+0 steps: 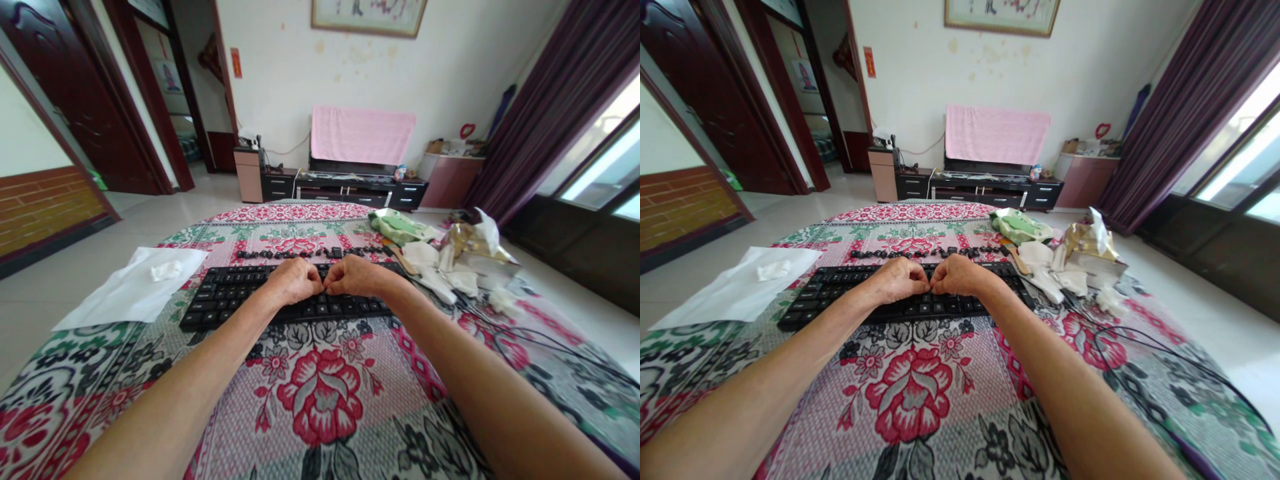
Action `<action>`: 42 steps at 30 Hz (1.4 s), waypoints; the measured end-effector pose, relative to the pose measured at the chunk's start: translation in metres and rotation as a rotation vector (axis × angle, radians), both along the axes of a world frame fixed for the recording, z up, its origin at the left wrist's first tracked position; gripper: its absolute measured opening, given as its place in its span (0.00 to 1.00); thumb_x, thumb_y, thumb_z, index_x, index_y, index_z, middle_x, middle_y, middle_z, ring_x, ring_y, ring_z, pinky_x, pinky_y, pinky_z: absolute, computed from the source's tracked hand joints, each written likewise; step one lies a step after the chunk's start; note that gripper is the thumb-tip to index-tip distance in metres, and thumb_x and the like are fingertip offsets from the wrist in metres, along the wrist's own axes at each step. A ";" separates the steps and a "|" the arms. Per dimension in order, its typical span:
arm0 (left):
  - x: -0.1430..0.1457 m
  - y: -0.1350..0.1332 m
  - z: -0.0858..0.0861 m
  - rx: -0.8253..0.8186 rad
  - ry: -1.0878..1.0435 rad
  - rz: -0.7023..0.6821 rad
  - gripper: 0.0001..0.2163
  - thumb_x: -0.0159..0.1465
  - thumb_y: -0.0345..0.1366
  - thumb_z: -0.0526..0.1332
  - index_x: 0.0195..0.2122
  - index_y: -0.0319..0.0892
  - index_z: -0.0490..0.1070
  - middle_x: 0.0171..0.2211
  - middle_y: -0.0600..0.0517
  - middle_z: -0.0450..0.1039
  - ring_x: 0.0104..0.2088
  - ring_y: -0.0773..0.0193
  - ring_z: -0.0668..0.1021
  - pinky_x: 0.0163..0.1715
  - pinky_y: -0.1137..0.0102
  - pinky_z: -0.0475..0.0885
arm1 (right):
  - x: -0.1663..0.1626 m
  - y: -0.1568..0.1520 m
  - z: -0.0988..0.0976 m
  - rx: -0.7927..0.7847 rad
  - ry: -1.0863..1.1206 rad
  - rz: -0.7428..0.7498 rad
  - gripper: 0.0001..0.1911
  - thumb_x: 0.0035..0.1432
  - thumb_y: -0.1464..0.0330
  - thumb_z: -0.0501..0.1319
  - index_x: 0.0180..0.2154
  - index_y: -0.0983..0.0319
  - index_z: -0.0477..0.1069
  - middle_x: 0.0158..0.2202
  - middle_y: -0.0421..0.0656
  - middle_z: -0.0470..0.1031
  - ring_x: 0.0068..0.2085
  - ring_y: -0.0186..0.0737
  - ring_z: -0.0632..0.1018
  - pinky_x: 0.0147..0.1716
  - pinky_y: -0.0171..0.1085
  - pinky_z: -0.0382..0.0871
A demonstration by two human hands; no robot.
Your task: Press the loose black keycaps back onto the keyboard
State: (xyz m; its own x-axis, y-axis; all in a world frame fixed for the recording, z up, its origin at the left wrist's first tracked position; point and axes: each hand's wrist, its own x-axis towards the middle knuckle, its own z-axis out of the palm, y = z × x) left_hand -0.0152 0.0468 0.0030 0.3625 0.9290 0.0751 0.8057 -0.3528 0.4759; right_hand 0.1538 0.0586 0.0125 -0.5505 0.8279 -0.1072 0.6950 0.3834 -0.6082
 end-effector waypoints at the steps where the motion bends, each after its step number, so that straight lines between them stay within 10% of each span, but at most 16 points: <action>1: 0.000 0.000 0.000 -0.006 0.001 -0.003 0.09 0.46 0.41 0.57 0.23 0.45 0.74 0.19 0.55 0.71 0.22 0.67 0.70 0.22 0.74 0.59 | -0.001 -0.002 0.001 0.008 -0.016 -0.009 0.10 0.39 0.69 0.57 0.25 0.64 0.74 0.19 0.38 0.69 0.21 0.29 0.65 0.20 0.31 0.56; 20: -0.013 0.002 0.007 -0.215 -0.145 -0.178 0.11 0.45 0.38 0.59 0.30 0.41 0.74 0.23 0.56 0.71 0.24 0.69 0.69 0.24 0.75 0.59 | 0.008 -0.002 0.011 -0.131 0.198 0.079 0.07 0.43 0.67 0.58 0.27 0.63 0.71 0.21 0.37 0.67 0.22 0.29 0.65 0.22 0.30 0.57; 34: -0.010 0.000 0.014 -0.331 -1.005 0.080 0.12 0.46 0.36 0.62 0.32 0.38 0.69 0.24 0.53 0.70 0.23 0.71 0.71 0.23 0.76 0.64 | -0.013 -0.004 0.002 -0.407 0.817 -0.196 0.11 0.42 0.64 0.63 0.26 0.62 0.64 0.27 0.41 0.69 0.29 0.31 0.70 0.32 0.33 0.65; 42: -0.010 -0.001 0.017 -0.288 -0.954 0.093 0.09 0.45 0.34 0.62 0.29 0.37 0.70 0.21 0.54 0.70 0.23 0.71 0.71 0.22 0.76 0.65 | -0.019 -0.007 -0.004 -0.264 0.697 -0.194 0.10 0.43 0.63 0.62 0.26 0.62 0.65 0.27 0.40 0.69 0.28 0.30 0.70 0.29 0.32 0.64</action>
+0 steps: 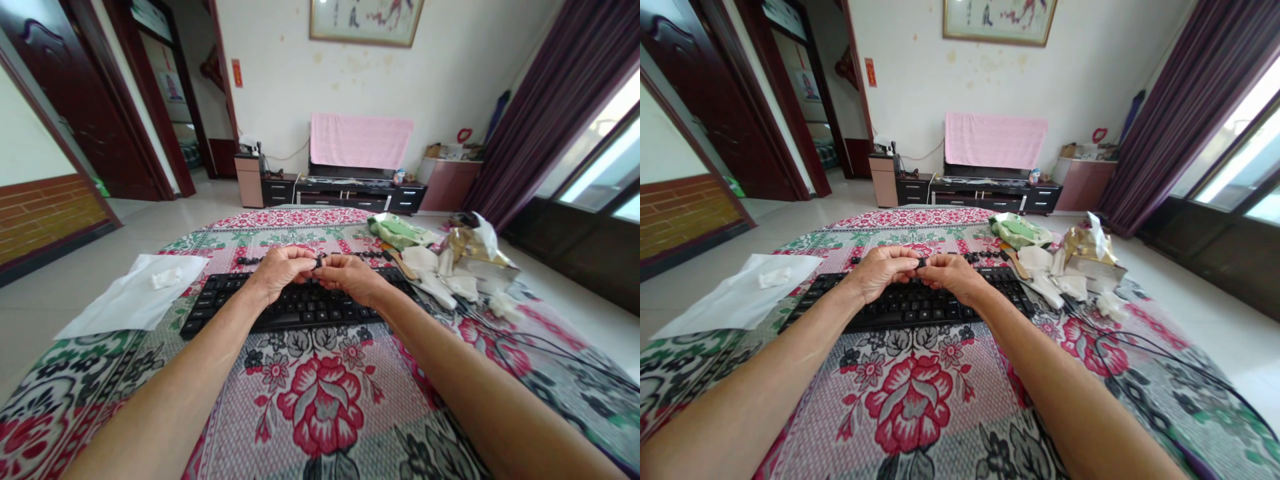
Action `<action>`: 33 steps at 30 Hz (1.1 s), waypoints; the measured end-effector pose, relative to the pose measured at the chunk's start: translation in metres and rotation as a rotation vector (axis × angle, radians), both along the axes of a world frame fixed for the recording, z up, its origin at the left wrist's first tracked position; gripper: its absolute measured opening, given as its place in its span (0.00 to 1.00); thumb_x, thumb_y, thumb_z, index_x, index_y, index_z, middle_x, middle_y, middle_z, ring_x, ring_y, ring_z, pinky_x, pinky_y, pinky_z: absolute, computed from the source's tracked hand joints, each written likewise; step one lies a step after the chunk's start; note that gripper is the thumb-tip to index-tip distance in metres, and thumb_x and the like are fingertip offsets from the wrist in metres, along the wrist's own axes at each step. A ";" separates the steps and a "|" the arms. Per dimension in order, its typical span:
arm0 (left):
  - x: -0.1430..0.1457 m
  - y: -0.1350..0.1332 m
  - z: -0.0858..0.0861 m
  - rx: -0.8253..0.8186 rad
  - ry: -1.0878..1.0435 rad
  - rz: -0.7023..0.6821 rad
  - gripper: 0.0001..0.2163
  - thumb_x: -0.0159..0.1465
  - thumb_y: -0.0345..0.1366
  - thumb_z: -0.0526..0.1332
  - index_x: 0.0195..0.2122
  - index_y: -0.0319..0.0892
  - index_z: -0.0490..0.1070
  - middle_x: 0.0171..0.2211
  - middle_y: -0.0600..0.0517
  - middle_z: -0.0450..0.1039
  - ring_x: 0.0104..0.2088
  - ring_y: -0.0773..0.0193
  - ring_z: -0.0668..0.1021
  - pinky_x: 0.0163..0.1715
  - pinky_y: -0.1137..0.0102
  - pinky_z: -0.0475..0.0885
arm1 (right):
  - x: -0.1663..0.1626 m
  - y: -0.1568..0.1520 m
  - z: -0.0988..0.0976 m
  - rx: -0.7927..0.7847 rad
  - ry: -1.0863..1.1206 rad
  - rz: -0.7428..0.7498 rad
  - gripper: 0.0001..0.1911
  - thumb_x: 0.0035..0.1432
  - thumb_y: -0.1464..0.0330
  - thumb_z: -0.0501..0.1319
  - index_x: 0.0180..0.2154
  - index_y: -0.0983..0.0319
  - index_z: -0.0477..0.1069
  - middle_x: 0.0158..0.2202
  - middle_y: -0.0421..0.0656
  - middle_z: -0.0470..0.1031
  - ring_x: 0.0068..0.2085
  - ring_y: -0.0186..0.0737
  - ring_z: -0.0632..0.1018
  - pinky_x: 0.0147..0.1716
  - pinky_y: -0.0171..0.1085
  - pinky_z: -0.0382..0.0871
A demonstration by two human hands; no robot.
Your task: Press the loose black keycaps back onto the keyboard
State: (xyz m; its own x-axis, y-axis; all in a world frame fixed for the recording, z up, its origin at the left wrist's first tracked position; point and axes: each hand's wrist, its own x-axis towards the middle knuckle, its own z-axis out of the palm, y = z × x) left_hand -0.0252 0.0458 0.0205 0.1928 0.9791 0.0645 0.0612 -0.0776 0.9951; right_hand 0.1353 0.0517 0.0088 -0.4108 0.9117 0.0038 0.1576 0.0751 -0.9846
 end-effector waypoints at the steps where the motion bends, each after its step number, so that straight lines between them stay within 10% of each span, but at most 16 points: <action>1: 0.000 0.001 -0.001 -0.001 0.024 0.014 0.09 0.46 0.34 0.61 0.29 0.38 0.70 0.20 0.54 0.69 0.22 0.71 0.71 0.22 0.76 0.65 | 0.000 0.000 0.001 0.028 -0.052 0.006 0.10 0.43 0.63 0.61 0.26 0.62 0.65 0.26 0.40 0.69 0.28 0.30 0.70 0.29 0.32 0.64; 18: 0.003 0.004 -0.011 -0.152 0.113 0.016 0.09 0.45 0.33 0.61 0.28 0.37 0.70 0.19 0.53 0.69 0.21 0.70 0.72 0.19 0.76 0.64 | 0.009 -0.006 0.020 0.687 -0.499 0.039 0.10 0.47 0.70 0.55 0.32 0.62 0.72 0.25 0.39 0.72 0.26 0.29 0.70 0.26 0.31 0.62; 33: 0.003 0.003 -0.011 -0.125 0.172 0.006 0.10 0.46 0.37 0.61 0.28 0.38 0.69 0.22 0.52 0.70 0.21 0.71 0.71 0.19 0.76 0.64 | 0.013 0.000 0.014 0.524 -0.549 0.037 0.10 0.45 0.68 0.56 0.30 0.62 0.72 0.24 0.39 0.71 0.26 0.31 0.68 0.25 0.31 0.59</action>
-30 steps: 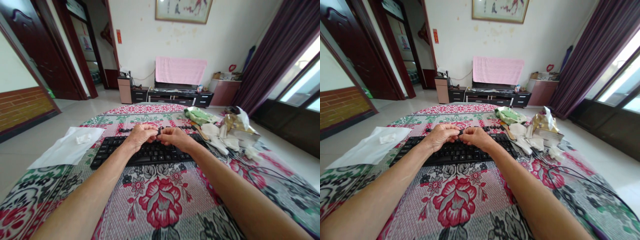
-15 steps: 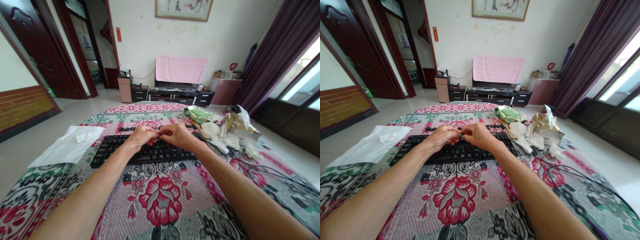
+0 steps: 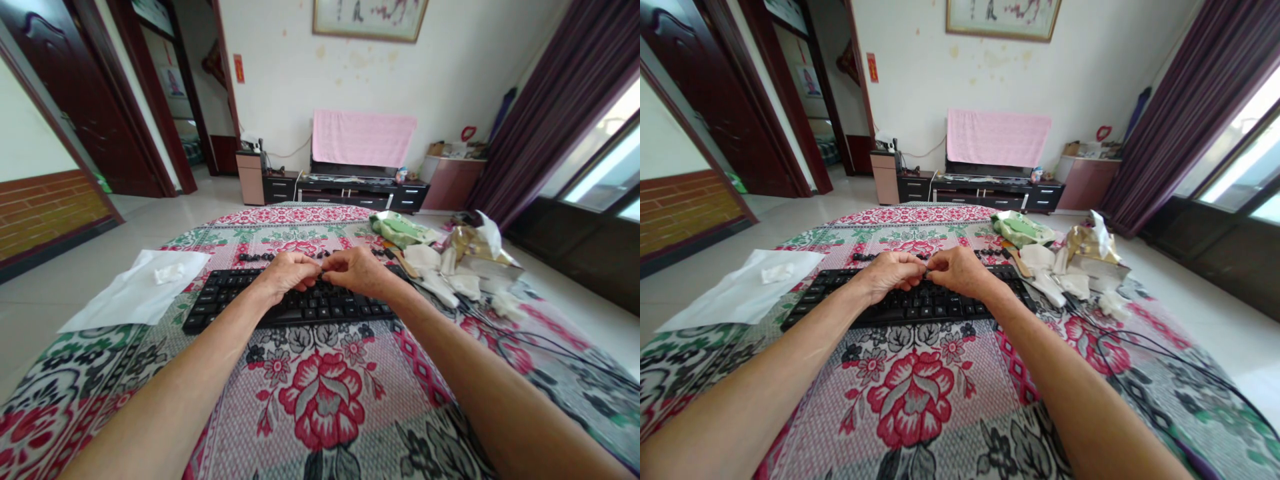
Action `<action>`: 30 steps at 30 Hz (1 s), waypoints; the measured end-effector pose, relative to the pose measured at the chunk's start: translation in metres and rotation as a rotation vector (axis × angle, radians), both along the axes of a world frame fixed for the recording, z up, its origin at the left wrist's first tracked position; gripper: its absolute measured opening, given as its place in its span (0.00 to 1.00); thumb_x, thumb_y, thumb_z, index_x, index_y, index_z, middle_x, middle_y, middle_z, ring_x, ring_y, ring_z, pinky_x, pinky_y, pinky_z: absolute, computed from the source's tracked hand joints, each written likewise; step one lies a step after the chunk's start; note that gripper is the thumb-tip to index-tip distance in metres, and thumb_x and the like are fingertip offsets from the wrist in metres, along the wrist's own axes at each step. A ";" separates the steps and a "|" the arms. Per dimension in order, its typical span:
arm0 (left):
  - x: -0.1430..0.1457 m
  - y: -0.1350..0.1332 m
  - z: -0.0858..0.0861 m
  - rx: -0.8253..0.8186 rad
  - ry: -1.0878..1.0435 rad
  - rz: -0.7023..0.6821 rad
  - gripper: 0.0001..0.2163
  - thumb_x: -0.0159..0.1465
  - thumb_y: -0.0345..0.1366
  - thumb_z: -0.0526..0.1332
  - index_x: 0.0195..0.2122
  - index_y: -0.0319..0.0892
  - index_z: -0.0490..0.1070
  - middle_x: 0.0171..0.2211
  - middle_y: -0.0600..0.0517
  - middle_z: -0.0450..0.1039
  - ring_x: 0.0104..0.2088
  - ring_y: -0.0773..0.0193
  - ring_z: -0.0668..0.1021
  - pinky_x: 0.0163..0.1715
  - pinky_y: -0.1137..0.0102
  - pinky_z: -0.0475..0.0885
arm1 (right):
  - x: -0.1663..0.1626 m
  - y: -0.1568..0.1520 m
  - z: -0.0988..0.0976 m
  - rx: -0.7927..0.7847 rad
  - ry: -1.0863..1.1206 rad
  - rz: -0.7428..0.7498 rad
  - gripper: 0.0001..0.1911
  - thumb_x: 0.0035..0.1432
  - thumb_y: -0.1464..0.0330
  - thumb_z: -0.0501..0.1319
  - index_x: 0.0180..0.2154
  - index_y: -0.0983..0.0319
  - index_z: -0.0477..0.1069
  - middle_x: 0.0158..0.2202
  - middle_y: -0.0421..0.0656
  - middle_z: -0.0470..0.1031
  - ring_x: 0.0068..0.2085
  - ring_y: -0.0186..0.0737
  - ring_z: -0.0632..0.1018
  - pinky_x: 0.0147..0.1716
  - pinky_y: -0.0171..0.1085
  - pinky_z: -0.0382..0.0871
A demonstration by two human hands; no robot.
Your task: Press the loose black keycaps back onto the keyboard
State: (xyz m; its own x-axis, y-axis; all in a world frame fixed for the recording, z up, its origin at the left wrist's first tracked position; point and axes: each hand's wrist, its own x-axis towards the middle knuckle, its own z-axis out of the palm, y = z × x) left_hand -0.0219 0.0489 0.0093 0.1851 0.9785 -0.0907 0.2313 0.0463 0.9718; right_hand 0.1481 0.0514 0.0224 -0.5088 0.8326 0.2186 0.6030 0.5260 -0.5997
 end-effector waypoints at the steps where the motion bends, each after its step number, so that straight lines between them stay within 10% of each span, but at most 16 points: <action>1: -0.001 0.000 0.001 0.032 0.030 0.016 0.10 0.46 0.38 0.61 0.27 0.38 0.69 0.21 0.53 0.69 0.20 0.72 0.70 0.18 0.77 0.62 | 0.002 0.001 -0.001 -0.010 -0.025 0.005 0.10 0.45 0.67 0.56 0.29 0.63 0.72 0.22 0.38 0.70 0.25 0.30 0.67 0.23 0.31 0.58; 15: -0.003 0.000 0.003 0.088 0.126 0.064 0.08 0.47 0.39 0.60 0.24 0.39 0.67 0.15 0.58 0.62 0.14 0.76 0.61 0.14 0.77 0.54 | 0.011 0.005 -0.007 -0.142 -0.184 0.117 0.10 0.42 0.66 0.58 0.26 0.63 0.74 0.20 0.38 0.69 0.21 0.29 0.65 0.20 0.31 0.56; 30: -0.002 0.002 -0.007 0.386 0.542 -0.186 0.10 0.47 0.41 0.58 0.25 0.42 0.73 0.22 0.55 0.72 0.24 0.68 0.72 0.23 0.75 0.62 | 0.007 0.005 -0.009 -0.184 -0.166 0.081 0.09 0.40 0.67 0.58 0.25 0.65 0.73 0.19 0.38 0.68 0.22 0.29 0.65 0.19 0.30 0.55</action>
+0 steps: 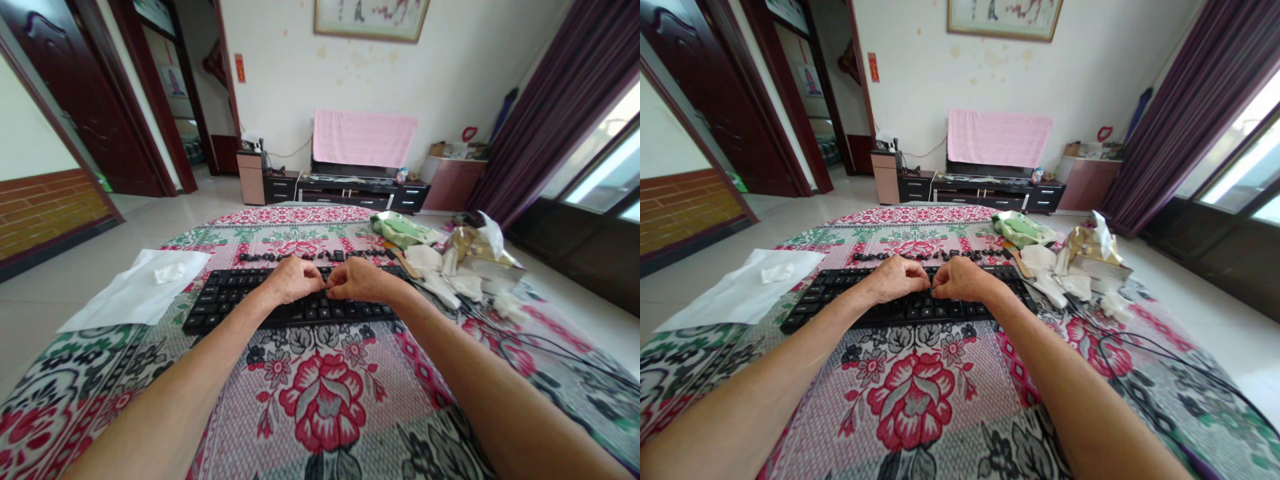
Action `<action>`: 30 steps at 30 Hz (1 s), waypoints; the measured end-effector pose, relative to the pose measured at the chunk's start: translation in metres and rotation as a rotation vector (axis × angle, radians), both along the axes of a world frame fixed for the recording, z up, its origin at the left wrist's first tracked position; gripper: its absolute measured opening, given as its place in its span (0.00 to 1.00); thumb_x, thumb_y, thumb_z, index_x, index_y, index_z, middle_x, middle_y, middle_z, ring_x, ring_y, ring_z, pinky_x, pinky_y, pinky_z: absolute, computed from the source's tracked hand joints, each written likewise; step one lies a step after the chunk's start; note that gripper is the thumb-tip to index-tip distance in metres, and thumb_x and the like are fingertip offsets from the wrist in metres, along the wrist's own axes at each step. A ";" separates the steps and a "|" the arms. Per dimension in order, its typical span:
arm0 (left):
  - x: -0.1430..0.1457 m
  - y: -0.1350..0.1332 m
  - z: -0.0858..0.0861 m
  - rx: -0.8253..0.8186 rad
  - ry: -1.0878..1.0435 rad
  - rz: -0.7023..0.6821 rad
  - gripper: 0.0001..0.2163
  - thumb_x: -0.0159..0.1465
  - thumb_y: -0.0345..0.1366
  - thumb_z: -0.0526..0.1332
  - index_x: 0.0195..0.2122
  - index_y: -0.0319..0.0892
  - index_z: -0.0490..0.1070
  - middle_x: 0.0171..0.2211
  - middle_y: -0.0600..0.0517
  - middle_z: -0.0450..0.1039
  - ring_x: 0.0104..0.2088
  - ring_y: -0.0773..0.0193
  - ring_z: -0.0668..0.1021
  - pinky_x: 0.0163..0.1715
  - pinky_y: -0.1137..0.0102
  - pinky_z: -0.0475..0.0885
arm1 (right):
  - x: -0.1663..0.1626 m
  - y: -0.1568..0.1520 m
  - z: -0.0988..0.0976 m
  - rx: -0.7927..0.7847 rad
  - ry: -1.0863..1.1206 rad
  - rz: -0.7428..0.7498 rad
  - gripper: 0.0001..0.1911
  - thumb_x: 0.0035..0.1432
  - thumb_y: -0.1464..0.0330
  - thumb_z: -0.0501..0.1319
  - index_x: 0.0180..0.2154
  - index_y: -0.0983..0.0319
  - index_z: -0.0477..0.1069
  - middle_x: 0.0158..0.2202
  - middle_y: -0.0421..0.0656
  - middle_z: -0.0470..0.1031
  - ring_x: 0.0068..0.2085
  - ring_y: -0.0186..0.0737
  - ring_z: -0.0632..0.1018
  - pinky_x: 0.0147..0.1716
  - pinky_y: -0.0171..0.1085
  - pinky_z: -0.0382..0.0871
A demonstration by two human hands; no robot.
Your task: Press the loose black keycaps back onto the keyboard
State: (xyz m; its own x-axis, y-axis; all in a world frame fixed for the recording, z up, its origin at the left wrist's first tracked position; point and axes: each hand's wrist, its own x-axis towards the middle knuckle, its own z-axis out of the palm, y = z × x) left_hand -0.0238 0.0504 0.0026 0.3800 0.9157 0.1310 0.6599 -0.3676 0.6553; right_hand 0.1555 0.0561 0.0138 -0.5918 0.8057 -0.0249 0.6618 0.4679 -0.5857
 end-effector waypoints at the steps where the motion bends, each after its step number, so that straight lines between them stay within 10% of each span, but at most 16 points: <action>1: 0.000 -0.001 0.000 -0.004 0.019 -0.017 0.11 0.47 0.42 0.58 0.25 0.42 0.74 0.22 0.56 0.72 0.24 0.68 0.71 0.23 0.75 0.62 | 0.000 0.000 0.000 -0.005 0.002 -0.008 0.09 0.40 0.67 0.58 0.26 0.65 0.73 0.19 0.38 0.68 0.22 0.29 0.65 0.19 0.30 0.55; 30: 0.015 -0.007 0.003 0.077 0.310 0.107 0.09 0.48 0.40 0.55 0.24 0.48 0.74 0.23 0.56 0.73 0.27 0.65 0.73 0.24 0.74 0.62 | -0.001 0.000 0.003 0.052 -0.019 0.023 0.10 0.45 0.69 0.54 0.22 0.65 0.73 0.17 0.39 0.67 0.20 0.28 0.65 0.21 0.30 0.56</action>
